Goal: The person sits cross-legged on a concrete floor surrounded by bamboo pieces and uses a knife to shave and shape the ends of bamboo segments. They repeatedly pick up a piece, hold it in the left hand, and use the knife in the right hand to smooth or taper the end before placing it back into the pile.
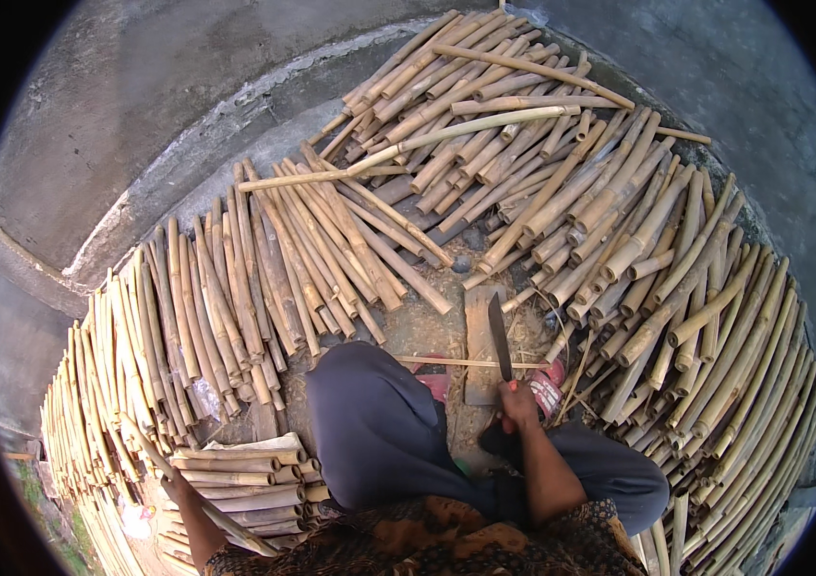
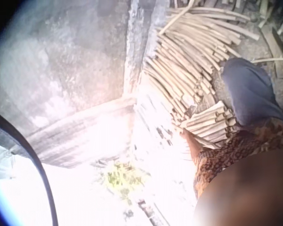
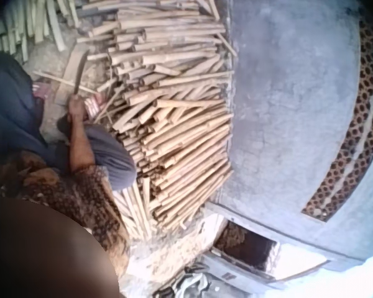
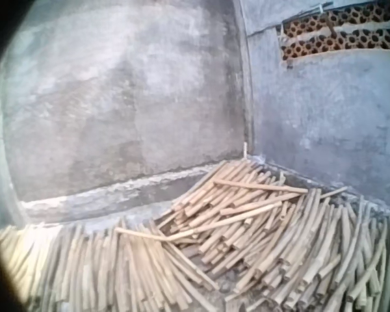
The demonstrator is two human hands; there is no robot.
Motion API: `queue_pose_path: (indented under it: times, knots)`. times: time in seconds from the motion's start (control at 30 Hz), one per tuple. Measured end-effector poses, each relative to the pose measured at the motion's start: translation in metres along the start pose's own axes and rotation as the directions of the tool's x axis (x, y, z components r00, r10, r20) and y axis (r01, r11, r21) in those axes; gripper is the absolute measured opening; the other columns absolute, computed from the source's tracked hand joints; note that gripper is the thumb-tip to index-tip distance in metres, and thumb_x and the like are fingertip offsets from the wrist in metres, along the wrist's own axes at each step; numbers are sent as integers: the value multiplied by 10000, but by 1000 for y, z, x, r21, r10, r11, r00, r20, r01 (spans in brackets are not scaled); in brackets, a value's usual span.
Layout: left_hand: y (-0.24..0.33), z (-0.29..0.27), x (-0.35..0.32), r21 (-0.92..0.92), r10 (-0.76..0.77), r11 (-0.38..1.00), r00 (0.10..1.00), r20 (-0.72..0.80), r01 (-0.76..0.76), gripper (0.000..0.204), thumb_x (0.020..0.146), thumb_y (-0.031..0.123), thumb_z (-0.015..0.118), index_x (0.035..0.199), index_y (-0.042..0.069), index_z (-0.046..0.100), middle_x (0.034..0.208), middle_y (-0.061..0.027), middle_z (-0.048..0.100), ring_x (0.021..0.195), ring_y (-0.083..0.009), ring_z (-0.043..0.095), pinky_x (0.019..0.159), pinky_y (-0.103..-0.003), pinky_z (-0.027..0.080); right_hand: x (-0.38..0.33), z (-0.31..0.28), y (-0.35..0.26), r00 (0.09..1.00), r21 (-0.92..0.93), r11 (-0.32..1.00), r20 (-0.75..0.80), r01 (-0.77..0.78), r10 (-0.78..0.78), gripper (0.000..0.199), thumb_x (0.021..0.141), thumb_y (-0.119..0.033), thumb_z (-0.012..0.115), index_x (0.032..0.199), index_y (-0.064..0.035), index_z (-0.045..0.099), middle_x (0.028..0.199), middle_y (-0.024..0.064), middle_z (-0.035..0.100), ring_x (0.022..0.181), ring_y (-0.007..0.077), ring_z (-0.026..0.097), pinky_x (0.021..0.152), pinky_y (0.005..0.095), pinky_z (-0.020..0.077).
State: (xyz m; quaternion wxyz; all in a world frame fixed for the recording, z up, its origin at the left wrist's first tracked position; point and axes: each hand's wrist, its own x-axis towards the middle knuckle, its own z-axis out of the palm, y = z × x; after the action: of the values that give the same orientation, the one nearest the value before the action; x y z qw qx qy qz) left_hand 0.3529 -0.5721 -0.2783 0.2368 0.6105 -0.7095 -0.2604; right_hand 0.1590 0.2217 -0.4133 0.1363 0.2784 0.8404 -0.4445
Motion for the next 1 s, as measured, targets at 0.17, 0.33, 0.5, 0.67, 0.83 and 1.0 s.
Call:
queue_pose_path:
  times: [0.17,0.33,0.5,0.67,0.83,1.0]
  knots:
    - [-128,-61,-35,415,-176,876,963,-203,247,561,938,380,677,1354,22,560,1203,-272,627,1005,-414,642,893,-499,517,0,2,-4,1000,-44,999,5,2,-2,447,884,-421,573,926,7,695,851,248,713,855,406,712,793,456,546]
    - [-136,-24,-71,682,-169,700,977,-129,211,538,933,368,677,1331,21,569,1163,-271,627,990,-412,641,877,-502,519,-1,4,-5,996,54,997,64,-57,54,414,902,-398,583,899,1,692,733,188,704,679,331,717,688,430,554]
    - [-102,22,-76,743,-123,663,992,-20,97,516,929,357,677,1307,20,579,1122,-269,627,974,-409,640,862,-504,521,-8,-2,-11,990,161,981,110,-104,87,415,917,-408,606,876,-2,680,657,143,678,603,268,705,616,396,552]
    - [-73,43,-75,772,-75,635,997,27,27,493,924,345,677,1283,19,588,1082,-268,627,958,-406,638,846,-506,523,-14,-8,-18,985,144,982,139,-121,101,437,950,-408,580,887,15,675,637,149,673,529,278,676,556,404,538]
    - [-66,44,-73,793,-53,609,998,35,5,470,920,334,677,1259,18,598,1042,-267,627,942,-404,637,830,-508,525,-11,-5,-12,991,181,981,122,-72,51,430,955,-388,578,864,22,670,625,154,669,486,276,656,522,411,530]
    - [-72,33,-66,831,-22,556,999,24,-7,448,915,322,677,1236,17,607,1002,-265,627,926,-401,636,815,-510,527,-4,3,0,994,182,983,110,-35,15,383,976,-348,586,871,12,667,618,118,656,521,227,648,544,380,516]
